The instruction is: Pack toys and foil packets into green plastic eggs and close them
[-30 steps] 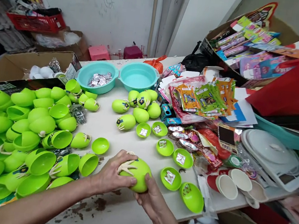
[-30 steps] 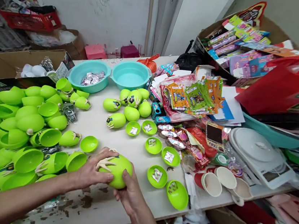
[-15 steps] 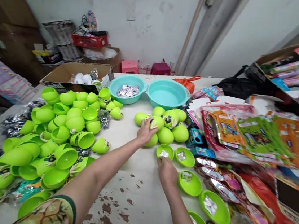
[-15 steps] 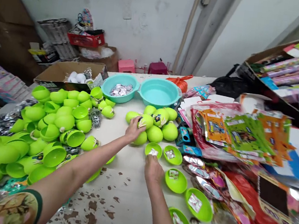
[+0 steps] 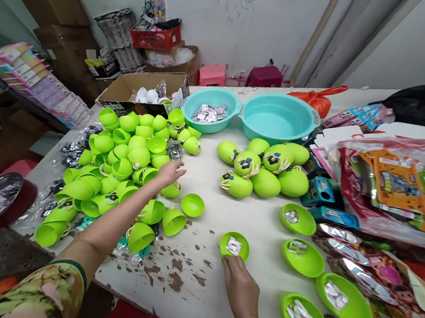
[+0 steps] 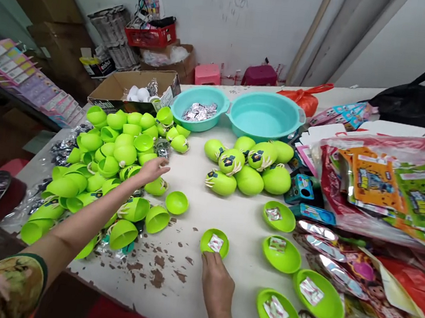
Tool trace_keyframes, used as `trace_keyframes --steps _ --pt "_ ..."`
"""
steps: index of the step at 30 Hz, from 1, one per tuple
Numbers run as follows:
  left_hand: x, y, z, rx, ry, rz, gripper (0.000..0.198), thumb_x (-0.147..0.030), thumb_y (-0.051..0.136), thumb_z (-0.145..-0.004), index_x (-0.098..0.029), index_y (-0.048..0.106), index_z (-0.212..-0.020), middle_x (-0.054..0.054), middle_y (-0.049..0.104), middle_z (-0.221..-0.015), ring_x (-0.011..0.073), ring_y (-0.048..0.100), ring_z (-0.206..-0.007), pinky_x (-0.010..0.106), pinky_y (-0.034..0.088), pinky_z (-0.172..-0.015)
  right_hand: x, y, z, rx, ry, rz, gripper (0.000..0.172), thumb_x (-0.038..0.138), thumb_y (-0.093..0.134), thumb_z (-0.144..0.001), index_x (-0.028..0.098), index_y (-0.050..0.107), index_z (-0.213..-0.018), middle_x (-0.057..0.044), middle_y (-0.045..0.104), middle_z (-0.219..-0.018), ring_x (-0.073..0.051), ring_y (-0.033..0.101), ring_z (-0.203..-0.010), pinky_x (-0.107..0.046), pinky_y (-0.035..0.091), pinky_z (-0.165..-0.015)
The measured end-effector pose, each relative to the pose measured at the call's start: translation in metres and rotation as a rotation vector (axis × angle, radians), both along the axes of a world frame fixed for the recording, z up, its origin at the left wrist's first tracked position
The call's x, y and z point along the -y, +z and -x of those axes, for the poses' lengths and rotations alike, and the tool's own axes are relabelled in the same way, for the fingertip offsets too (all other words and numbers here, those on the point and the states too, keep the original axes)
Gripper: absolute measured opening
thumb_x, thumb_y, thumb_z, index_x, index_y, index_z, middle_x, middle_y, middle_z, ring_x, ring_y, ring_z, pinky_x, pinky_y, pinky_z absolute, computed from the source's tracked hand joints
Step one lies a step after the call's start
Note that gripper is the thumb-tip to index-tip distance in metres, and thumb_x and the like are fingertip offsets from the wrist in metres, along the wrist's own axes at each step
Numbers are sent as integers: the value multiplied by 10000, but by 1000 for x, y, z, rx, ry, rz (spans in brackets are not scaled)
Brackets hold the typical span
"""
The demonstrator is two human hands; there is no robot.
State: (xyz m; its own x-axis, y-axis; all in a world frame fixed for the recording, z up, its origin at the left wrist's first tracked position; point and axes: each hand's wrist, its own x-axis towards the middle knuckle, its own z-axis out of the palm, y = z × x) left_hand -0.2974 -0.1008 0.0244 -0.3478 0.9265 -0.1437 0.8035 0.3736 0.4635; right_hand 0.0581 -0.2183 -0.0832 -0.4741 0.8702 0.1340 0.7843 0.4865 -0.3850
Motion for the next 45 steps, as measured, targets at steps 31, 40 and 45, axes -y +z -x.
trace_keyframes --steps 31,40,45 --pt "111 -32 -117 -465 -417 142 352 1 391 -820 -98 727 -852 181 723 -870 383 547 -1139 686 76 -1111 50 54 -112 -70 -280 -182 282 321 538 -939 176 616 -1168 -157 583 -1200 -285 544 -1129 -460 471 -974" --pt "78 -14 -303 -110 -615 73 629 -442 629 -828 -250 451 -1401 150 395 -1490 357 406 -1293 503 423 -1004 82 34 -212 28 -735 -168 360 354 487 -886 155 608 -1161 -188 484 -1237 -340 483 -1139 -510 432 -948" --pt "40 -49 -377 -57 -608 243 549 -306 681 -798 -241 499 -1312 168 383 -1465 330 538 -1165 412 514 -850 65 14 -215 -30 -908 39 433 266 451 -831 117 558 -1222 -197 543 -1184 -333 540 -1082 -447 463 -863"
